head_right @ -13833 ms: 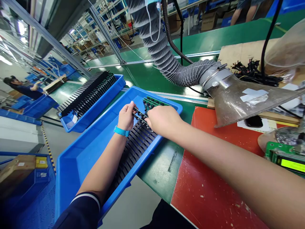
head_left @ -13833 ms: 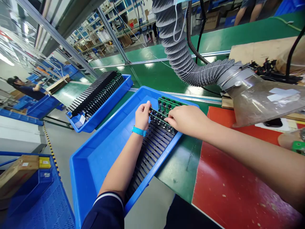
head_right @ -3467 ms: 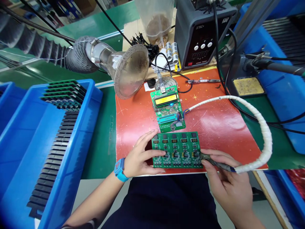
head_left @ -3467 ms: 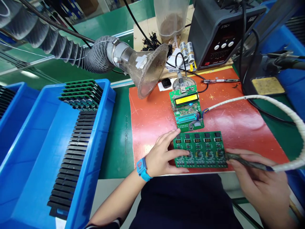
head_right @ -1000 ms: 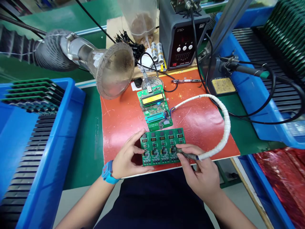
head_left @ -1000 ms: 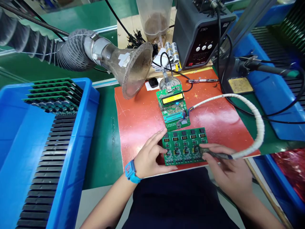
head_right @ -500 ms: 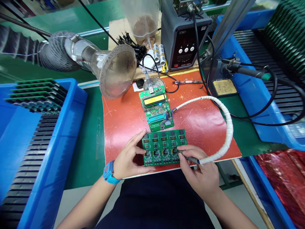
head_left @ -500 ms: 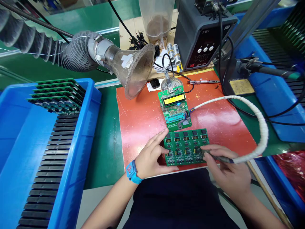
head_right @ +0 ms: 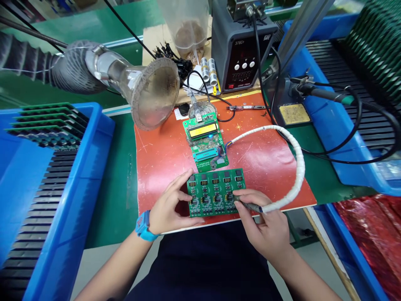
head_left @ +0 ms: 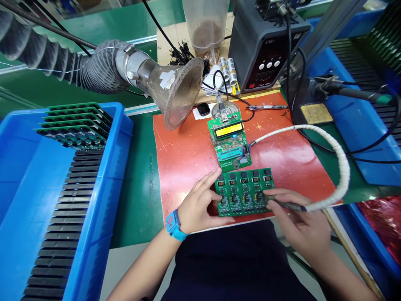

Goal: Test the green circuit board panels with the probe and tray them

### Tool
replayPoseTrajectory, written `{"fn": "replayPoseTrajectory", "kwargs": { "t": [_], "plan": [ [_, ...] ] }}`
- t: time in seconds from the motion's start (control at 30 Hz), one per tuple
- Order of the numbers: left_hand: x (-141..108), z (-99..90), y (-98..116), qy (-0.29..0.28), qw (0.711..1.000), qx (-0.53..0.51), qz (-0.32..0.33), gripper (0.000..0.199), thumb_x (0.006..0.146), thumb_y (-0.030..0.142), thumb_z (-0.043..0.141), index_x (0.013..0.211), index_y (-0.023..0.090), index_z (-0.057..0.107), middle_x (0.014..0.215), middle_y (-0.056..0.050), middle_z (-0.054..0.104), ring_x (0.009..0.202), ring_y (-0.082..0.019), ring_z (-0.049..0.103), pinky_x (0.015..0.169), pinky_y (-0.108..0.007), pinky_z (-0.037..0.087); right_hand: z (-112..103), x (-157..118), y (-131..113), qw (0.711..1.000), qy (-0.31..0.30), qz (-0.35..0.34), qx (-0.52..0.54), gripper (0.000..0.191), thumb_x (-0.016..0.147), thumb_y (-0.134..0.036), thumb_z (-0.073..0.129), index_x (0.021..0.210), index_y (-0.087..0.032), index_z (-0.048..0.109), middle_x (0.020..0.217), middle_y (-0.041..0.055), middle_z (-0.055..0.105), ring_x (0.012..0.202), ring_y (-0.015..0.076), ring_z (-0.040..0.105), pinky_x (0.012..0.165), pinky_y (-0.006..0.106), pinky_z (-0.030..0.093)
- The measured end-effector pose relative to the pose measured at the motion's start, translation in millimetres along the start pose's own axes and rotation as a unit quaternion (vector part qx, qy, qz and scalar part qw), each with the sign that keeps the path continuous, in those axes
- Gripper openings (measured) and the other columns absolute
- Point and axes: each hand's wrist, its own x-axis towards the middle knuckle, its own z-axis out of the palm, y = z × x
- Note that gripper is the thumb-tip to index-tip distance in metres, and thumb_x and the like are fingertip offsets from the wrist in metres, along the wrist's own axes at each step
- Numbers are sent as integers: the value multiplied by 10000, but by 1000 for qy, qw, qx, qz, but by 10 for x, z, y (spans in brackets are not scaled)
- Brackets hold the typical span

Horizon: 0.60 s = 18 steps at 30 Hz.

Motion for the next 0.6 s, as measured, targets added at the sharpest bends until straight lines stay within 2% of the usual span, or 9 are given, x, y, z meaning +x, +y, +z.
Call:
{"fn": "replayPoseTrajectory", "kwargs": {
  "t": [0.6],
  "plan": [
    [10,-8,22,-10,999,-14,-27,515,679,478,823,962,212,486,1471,-223,431,1386,-341,427,1043,-540,461,2,1,-2,1000,8,9,-1,247,836,-87,648,1018,-235,570,1015,58,702,931,199,689,804,357,589]
  ]
}}
